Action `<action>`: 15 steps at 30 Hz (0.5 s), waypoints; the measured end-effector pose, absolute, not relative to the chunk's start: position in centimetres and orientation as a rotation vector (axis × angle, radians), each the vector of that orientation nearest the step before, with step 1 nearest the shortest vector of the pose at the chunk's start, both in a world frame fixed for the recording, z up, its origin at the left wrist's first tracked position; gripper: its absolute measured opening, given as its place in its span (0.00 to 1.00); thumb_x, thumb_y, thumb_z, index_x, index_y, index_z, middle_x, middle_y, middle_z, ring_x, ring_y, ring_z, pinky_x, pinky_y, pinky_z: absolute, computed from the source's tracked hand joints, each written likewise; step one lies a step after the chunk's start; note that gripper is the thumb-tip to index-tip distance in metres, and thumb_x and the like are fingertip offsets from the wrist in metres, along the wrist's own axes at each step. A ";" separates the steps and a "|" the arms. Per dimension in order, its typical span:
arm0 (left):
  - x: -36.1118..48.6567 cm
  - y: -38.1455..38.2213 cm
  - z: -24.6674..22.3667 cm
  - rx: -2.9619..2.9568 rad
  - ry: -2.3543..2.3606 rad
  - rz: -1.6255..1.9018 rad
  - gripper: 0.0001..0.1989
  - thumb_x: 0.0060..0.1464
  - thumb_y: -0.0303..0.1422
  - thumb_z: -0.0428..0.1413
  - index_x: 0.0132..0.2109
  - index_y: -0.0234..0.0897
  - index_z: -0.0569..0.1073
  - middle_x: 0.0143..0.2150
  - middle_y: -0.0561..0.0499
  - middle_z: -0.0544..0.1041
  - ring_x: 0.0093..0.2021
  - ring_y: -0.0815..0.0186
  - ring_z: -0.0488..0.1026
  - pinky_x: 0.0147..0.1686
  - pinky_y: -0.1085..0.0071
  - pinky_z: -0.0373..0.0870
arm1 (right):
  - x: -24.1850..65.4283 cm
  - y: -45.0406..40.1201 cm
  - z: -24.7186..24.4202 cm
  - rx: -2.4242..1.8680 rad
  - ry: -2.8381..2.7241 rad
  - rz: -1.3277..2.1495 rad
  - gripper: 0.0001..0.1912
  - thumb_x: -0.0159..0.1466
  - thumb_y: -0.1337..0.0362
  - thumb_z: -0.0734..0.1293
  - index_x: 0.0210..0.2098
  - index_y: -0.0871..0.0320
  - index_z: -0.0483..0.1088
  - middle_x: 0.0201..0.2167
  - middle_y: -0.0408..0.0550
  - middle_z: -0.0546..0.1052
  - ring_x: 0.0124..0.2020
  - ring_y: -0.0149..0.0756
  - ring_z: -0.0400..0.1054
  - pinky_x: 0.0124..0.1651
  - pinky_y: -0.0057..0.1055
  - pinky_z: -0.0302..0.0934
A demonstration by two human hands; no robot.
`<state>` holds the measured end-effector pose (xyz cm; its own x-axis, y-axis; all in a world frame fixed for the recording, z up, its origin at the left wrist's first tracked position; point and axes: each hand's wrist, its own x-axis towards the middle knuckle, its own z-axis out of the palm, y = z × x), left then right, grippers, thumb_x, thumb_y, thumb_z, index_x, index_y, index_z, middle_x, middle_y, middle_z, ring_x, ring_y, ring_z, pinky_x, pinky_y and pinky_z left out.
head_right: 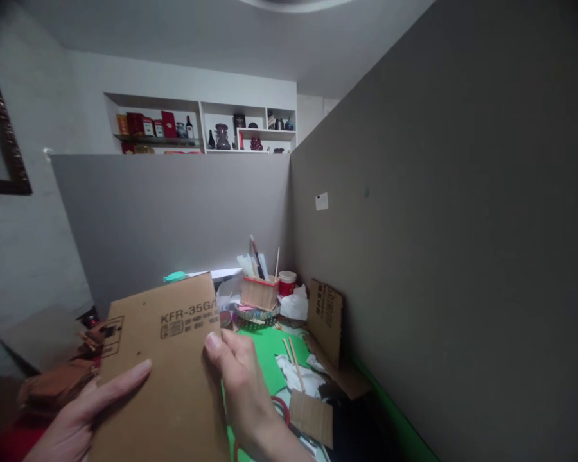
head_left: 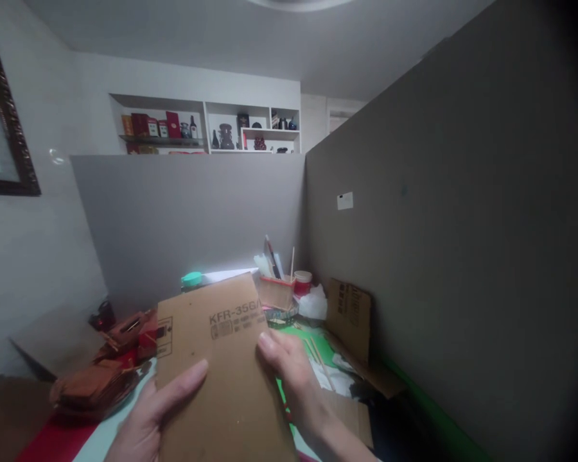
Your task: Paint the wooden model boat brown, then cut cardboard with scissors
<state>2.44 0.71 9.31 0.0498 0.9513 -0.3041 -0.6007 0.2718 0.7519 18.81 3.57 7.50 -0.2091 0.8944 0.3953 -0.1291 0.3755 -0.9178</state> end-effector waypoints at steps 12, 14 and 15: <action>-2.8 0.0 5.4 0.091 0.899 1.212 0.33 0.50 0.23 0.63 0.63 0.23 0.68 0.37 0.26 0.83 0.33 0.36 0.82 0.36 0.39 0.78 | 21.7 3.4 -3.0 -1.593 -2.173 0.446 0.09 0.53 0.72 0.67 0.35 0.61 0.70 0.42 0.65 0.77 0.46 0.60 0.67 0.46 0.47 0.57; -3.3 0.0 4.8 0.059 0.894 1.225 0.33 0.50 0.23 0.63 0.63 0.23 0.67 0.37 0.27 0.83 0.34 0.35 0.82 0.35 0.39 0.78 | 21.9 3.9 -5.1 -1.667 -2.279 0.328 0.15 0.49 0.75 0.68 0.38 0.62 0.72 0.44 0.66 0.77 0.48 0.64 0.66 0.47 0.49 0.57; -3.5 0.0 4.5 0.045 0.893 1.226 0.33 0.50 0.23 0.63 0.64 0.24 0.67 0.38 0.29 0.84 0.34 0.34 0.82 0.35 0.39 0.78 | 22.0 4.1 -5.8 -1.690 -2.315 0.277 0.16 0.50 0.76 0.67 0.39 0.62 0.73 0.45 0.65 0.77 0.48 0.64 0.66 0.47 0.50 0.57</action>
<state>-3.51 -0.04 4.50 0.0547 0.8231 -0.5653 -0.7904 0.3816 0.4792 21.95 4.08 -5.76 -0.2886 0.9525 0.0973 0.9026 0.3045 -0.3043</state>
